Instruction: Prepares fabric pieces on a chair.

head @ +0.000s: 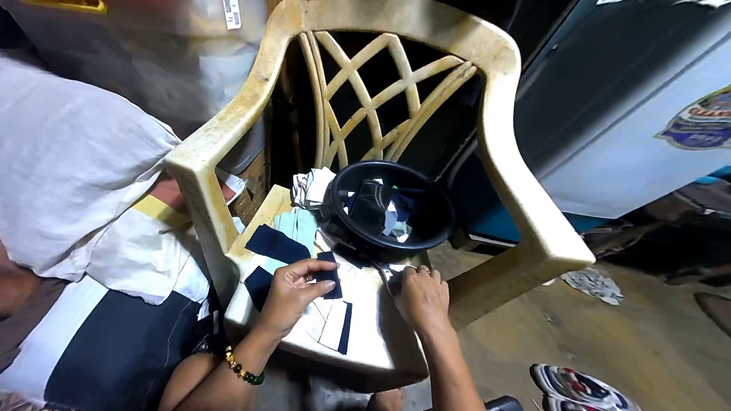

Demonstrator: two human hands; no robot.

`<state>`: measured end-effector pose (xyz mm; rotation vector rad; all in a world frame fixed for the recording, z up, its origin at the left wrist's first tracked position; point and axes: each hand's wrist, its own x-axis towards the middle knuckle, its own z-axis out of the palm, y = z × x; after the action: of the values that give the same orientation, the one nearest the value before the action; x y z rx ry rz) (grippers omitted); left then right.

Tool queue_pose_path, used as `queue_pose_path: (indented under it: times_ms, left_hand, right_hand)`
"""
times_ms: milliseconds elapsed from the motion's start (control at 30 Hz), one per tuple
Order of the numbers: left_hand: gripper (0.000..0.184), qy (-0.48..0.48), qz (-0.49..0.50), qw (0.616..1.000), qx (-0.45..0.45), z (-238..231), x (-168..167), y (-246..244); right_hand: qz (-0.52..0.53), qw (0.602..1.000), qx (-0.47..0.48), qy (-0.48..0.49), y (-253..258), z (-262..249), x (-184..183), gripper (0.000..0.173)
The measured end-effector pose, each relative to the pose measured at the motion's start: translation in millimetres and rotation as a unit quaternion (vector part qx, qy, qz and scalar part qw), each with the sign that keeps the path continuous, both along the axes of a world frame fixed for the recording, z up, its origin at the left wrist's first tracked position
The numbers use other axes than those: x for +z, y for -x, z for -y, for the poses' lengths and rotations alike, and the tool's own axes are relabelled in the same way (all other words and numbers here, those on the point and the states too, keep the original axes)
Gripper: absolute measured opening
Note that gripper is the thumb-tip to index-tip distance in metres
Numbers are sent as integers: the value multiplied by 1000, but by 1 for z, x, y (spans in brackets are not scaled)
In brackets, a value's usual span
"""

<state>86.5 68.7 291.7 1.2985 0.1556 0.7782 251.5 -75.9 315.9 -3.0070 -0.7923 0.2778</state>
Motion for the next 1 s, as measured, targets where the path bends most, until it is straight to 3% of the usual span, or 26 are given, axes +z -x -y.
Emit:
queue_pose_path:
  times_ms: [200,333,467,533,600,700,1000]
  left_hand:
    - [24,18,1,998,63,-6,0,1]
    - [24,62,22,994,93,-9,6,2]
    - [28,104,39,990,89,-11,9,2]
    - [29,134,37,986,88,-9,13,2]
    - [29,162,36,982,87,-7,17,3]
    - [28,209,31,974,77,-5,24,5]
    - [27,265,61,959,80,-7,26,5]
  right_hand:
    - [-32,999,-25,-25,21,6,30,46]
    - [17,980,34,-196,33,37,21,41]
    - [-47,920,139,-363,38,58,3,39]
    - [-151,886,171,-404,46,63,1,52]
    - [-280,817,228,-450,50,65,-8,76]
    - [-431,701,301,-482,54,63,-25,76]
    - [-518,658,326,-439,55,57,-47,80]
